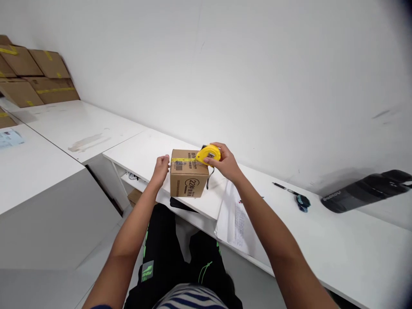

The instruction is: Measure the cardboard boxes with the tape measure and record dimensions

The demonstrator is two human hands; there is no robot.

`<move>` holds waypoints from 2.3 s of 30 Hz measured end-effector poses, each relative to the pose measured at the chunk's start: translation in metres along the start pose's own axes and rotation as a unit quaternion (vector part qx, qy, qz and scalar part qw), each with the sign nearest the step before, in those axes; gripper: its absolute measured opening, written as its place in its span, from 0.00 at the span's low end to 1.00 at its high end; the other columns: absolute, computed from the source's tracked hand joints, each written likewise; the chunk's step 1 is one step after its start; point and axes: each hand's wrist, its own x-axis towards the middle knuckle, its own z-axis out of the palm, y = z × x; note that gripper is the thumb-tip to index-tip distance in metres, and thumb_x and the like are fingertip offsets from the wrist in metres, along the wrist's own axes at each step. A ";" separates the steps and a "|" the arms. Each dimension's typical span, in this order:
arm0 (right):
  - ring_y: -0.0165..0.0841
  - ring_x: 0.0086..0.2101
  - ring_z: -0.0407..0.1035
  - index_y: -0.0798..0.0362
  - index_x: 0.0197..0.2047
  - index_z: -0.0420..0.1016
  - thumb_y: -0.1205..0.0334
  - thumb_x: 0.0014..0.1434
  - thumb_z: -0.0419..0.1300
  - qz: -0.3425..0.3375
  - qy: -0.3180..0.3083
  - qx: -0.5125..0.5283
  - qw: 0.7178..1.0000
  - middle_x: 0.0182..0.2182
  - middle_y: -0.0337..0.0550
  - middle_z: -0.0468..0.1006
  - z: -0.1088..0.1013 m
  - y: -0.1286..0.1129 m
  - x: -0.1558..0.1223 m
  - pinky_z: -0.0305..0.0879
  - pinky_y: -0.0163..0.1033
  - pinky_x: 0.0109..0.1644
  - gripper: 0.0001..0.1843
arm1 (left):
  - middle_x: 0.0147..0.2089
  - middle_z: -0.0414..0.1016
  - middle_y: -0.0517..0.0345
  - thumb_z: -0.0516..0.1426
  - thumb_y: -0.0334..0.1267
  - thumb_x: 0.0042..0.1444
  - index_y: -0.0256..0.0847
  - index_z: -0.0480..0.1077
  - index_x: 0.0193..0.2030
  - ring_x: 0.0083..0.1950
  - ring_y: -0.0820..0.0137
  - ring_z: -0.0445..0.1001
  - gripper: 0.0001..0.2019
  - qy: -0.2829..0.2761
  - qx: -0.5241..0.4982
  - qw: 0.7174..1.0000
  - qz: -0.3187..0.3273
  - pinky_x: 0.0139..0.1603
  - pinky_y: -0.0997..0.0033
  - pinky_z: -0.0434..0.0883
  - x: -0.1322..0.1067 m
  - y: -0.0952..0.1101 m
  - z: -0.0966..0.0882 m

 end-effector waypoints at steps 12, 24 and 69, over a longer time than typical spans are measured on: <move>0.44 0.53 0.67 0.48 0.64 0.58 0.52 0.62 0.56 -0.119 -0.188 -0.304 0.926 0.59 0.50 0.67 0.062 -0.015 0.044 0.65 0.52 0.56 0.29 | 0.68 0.61 0.46 0.61 0.48 0.56 0.49 0.41 0.73 0.65 0.57 0.66 0.43 -0.148 -0.121 0.981 0.037 0.64 0.54 0.66 -0.050 0.017 0.026; 0.46 0.48 0.68 0.46 0.63 0.62 0.47 0.62 0.56 -0.116 -0.196 -0.336 0.914 0.52 0.50 0.72 0.004 -0.025 0.020 0.66 0.52 0.52 0.28 | 0.65 0.69 0.49 0.63 0.48 0.55 0.44 0.57 0.70 0.62 0.58 0.71 0.37 -0.050 -0.155 0.986 0.031 0.62 0.59 0.70 -0.057 0.008 0.037; 0.36 0.44 0.69 0.47 0.55 0.63 0.48 0.52 0.68 -0.008 0.046 -0.035 0.998 0.46 0.42 0.72 -0.025 0.023 -0.032 0.68 0.43 0.47 0.31 | 0.60 0.73 0.47 0.58 0.60 0.54 0.42 0.68 0.55 0.59 0.60 0.73 0.29 0.006 -0.305 0.952 -0.028 0.54 0.61 0.74 -0.054 -0.029 0.017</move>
